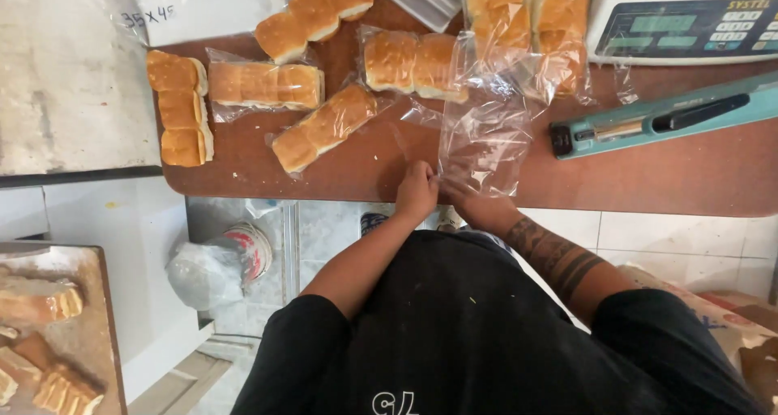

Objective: The person is packaging individual loaves of bread by placing them into plastic bags and sealing the bags using a manual heat sealer.

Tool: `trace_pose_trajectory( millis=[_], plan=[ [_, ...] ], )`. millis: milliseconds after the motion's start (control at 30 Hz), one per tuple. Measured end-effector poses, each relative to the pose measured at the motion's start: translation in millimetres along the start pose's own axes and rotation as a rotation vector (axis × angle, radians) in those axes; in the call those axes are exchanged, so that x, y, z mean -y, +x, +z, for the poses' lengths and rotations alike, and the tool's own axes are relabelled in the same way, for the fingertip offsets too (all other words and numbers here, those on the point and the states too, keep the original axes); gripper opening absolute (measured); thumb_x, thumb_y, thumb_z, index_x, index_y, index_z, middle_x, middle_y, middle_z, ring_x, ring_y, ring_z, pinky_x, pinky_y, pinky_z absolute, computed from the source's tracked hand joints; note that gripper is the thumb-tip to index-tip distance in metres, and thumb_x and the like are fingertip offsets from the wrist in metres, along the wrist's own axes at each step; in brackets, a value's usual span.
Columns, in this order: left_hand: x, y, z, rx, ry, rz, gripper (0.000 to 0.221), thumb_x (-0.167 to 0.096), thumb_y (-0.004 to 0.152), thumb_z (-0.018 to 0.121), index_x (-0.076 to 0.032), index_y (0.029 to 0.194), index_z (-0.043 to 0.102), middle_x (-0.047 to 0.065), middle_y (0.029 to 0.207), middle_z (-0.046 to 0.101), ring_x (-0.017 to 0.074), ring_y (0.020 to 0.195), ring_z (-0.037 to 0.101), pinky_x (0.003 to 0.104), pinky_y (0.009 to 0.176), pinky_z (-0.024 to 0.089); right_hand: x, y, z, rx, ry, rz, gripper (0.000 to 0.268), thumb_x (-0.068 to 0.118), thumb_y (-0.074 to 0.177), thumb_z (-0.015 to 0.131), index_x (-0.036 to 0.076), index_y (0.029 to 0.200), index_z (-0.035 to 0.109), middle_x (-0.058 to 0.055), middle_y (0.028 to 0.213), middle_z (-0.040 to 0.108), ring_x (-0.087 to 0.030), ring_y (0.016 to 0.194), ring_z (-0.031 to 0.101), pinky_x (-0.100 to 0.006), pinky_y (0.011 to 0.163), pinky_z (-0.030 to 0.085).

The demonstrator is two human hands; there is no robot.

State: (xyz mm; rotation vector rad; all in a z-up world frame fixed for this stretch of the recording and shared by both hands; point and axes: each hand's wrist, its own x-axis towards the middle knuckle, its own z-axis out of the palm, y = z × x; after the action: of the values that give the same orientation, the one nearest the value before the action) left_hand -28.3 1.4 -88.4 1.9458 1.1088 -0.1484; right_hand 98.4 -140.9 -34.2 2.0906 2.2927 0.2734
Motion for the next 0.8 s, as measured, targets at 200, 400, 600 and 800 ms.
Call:
trace_pose_trajectory(
  millis=[200,400,600,800],
  plan=[
    [30,14,-17,0.118,-0.02,0.02,0.041,-0.039,0.092,0.068,-0.018,0.119,0.046,0.014,0.127,0.053,0.0421,0.115,0.066,0.051,0.097,0.056,34,-28,40,0.082,0.699,0.237,0.025,0.047,0.095,0.062,0.029,0.106,0.075,0.003,0.092,0.078,-0.028,0.086,0.076,-0.04,0.068,0.061],
    [64,-21,-147,0.314,0.076,0.204,0.051,-0.047,0.093,0.068,-0.021,0.137,0.058,0.005,0.116,0.072,0.0302,0.114,0.071,0.044,0.096,0.056,48,-30,38,0.109,0.857,0.604,0.025,0.047,0.092,0.072,0.024,0.082,0.075,-0.005,0.065,0.069,-0.033,0.073,0.071,-0.045,0.065,0.054],
    [217,14,-330,-0.75,0.048,0.283,0.026,-0.033,0.09,0.075,-0.019,0.111,0.071,0.007,0.091,0.074,0.0321,0.09,0.072,0.041,0.083,0.056,97,65,15,0.01,0.883,0.735,0.03,0.037,0.098,0.074,0.024,0.071,0.07,0.003,0.05,0.055,-0.023,0.061,0.064,-0.033,0.059,0.049],
    [318,89,-460,-0.665,-0.065,-0.261,0.079,-0.053,0.081,0.081,-0.015,0.144,0.05,0.014,0.139,0.06,0.034,0.136,0.046,0.048,0.112,0.037,159,235,-54,0.114,1.205,0.641,0.022,0.02,0.097,0.066,0.011,0.078,0.071,0.001,0.071,0.068,-0.01,0.066,0.061,-0.025,0.066,0.048]
  ],
)
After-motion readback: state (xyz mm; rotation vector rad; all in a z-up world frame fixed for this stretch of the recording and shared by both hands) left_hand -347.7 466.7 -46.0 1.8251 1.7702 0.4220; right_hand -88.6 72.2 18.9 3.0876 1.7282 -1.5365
